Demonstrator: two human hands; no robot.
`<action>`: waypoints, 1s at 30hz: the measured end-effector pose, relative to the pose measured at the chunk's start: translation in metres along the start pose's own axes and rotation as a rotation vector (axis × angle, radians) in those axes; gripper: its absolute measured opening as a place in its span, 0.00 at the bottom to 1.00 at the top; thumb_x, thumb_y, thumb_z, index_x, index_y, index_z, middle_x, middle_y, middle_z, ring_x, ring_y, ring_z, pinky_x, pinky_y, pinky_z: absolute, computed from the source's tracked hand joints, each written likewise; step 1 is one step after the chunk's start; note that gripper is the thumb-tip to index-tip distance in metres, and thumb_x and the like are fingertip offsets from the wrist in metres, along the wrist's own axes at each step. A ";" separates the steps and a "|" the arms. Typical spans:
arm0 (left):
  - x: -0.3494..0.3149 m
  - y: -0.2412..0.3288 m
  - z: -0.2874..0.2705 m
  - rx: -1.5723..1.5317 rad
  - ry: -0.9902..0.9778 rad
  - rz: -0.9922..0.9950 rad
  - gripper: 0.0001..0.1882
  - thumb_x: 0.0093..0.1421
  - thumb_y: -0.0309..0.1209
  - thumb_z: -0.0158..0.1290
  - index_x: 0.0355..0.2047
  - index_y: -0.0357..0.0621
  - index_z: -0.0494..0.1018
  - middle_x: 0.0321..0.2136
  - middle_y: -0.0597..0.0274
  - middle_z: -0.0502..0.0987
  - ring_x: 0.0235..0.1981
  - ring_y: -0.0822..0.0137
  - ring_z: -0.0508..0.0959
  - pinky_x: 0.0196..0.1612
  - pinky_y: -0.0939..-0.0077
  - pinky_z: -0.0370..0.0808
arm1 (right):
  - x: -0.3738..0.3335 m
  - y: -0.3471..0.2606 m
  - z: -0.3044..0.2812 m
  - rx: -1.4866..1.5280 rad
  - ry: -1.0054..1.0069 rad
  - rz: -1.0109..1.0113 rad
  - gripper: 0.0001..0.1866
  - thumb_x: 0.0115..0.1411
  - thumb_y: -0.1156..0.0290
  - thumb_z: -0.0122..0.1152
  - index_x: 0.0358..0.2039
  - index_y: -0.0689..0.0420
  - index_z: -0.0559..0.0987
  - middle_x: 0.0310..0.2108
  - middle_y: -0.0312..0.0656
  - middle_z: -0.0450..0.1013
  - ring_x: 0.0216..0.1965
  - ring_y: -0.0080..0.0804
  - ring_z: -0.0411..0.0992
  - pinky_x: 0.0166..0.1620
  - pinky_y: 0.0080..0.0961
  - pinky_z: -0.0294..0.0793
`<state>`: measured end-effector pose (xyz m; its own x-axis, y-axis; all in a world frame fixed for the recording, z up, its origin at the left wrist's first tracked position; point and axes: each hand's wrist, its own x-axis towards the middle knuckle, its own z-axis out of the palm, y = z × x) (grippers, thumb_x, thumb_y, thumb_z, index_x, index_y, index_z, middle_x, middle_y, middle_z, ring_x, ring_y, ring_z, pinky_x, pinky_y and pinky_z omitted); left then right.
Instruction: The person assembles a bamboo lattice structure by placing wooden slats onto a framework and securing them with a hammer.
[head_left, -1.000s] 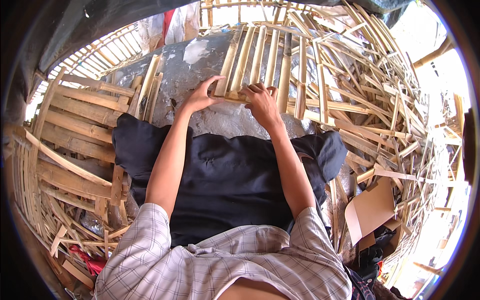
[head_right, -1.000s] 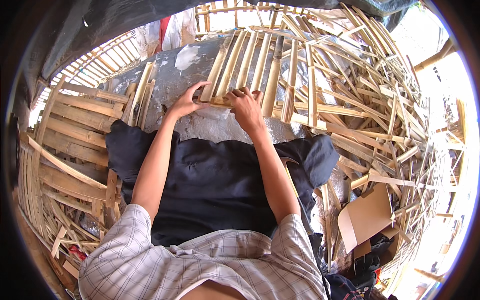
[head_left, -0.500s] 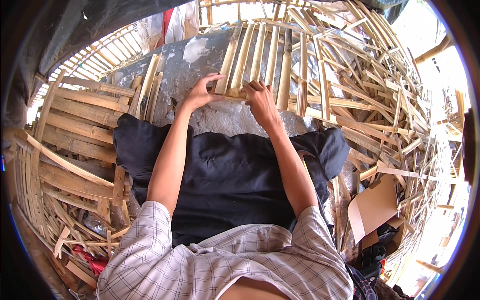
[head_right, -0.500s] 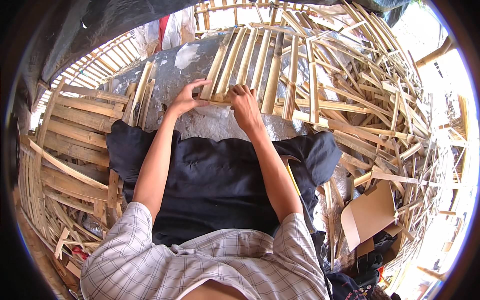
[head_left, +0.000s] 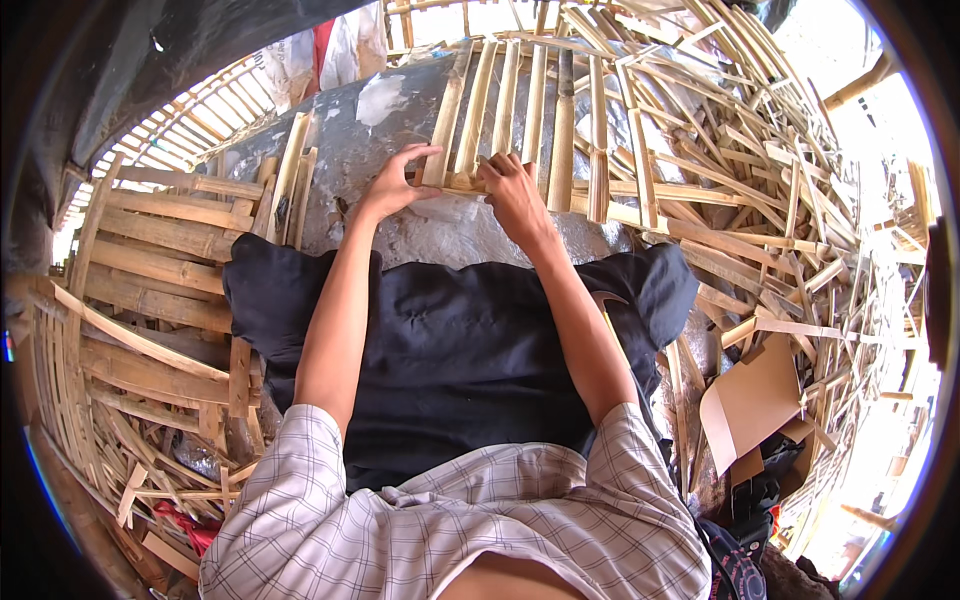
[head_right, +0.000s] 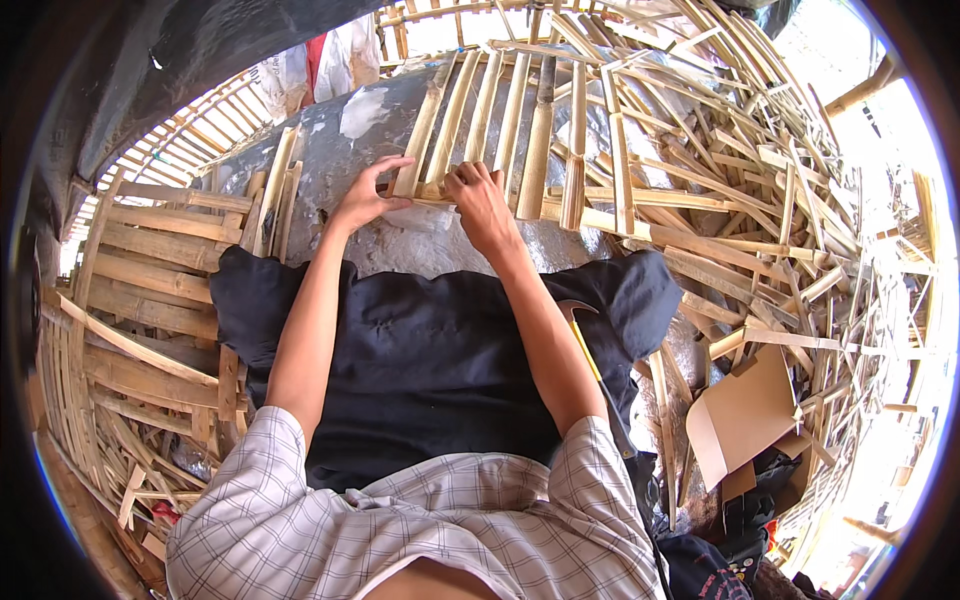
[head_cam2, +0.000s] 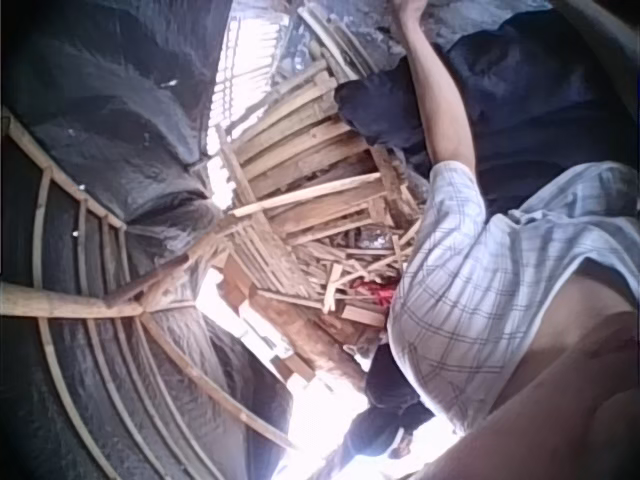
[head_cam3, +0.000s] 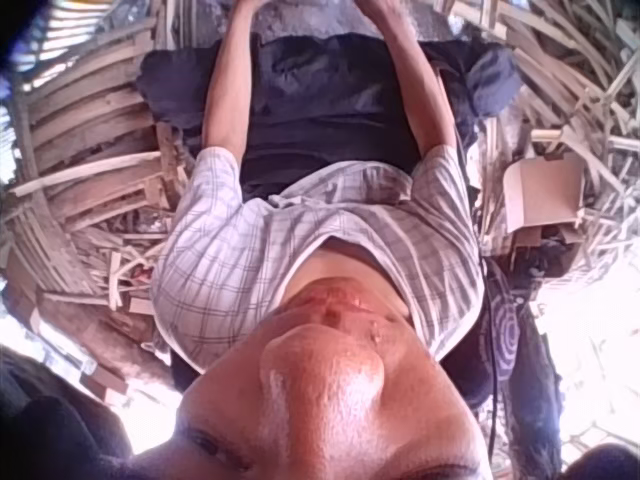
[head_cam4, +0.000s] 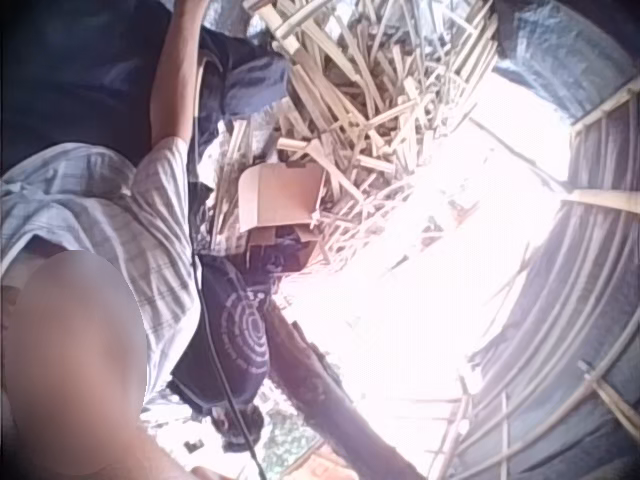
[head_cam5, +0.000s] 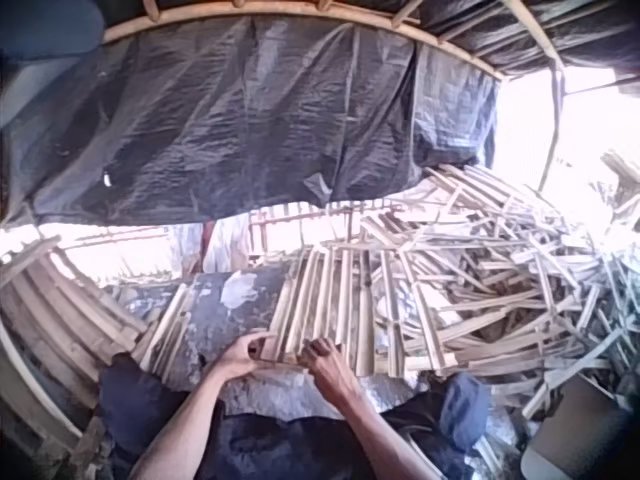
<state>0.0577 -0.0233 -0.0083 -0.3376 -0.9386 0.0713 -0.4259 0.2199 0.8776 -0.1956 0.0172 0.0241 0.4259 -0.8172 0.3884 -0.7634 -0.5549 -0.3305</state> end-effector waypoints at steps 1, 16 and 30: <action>0.000 0.002 0.000 0.014 0.001 -0.005 0.43 0.43 0.32 0.76 0.62 0.55 0.74 0.69 0.51 0.65 0.71 0.53 0.63 0.72 0.61 0.59 | 0.000 0.001 0.000 0.000 0.002 0.001 0.16 0.53 0.86 0.58 0.42 0.58 0.78 0.45 0.43 0.74 0.52 0.43 0.70 0.53 0.43 0.65; -0.012 0.013 -0.011 0.179 0.067 0.101 0.13 0.53 0.31 0.71 0.38 0.46 0.83 0.54 0.60 0.77 0.59 0.56 0.75 0.64 0.63 0.68 | -0.003 -0.002 -0.005 -0.043 0.009 -0.006 0.16 0.53 0.77 0.68 0.44 0.55 0.81 0.48 0.40 0.73 0.54 0.40 0.68 0.55 0.45 0.64; -0.039 0.079 -0.043 -0.015 0.547 0.192 0.20 0.71 0.37 0.53 0.59 0.42 0.75 0.59 0.50 0.76 0.59 0.58 0.77 0.61 0.58 0.74 | 0.000 -0.046 -0.037 0.659 0.110 0.115 0.23 0.54 0.93 0.57 0.49 0.60 0.75 0.51 0.45 0.73 0.51 0.44 0.75 0.49 0.35 0.78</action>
<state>0.0733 0.0192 0.0782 0.0772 -0.8840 0.4611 -0.3864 0.3998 0.8312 -0.1780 0.0488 0.0710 0.2810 -0.8753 0.3935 -0.3305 -0.4732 -0.8166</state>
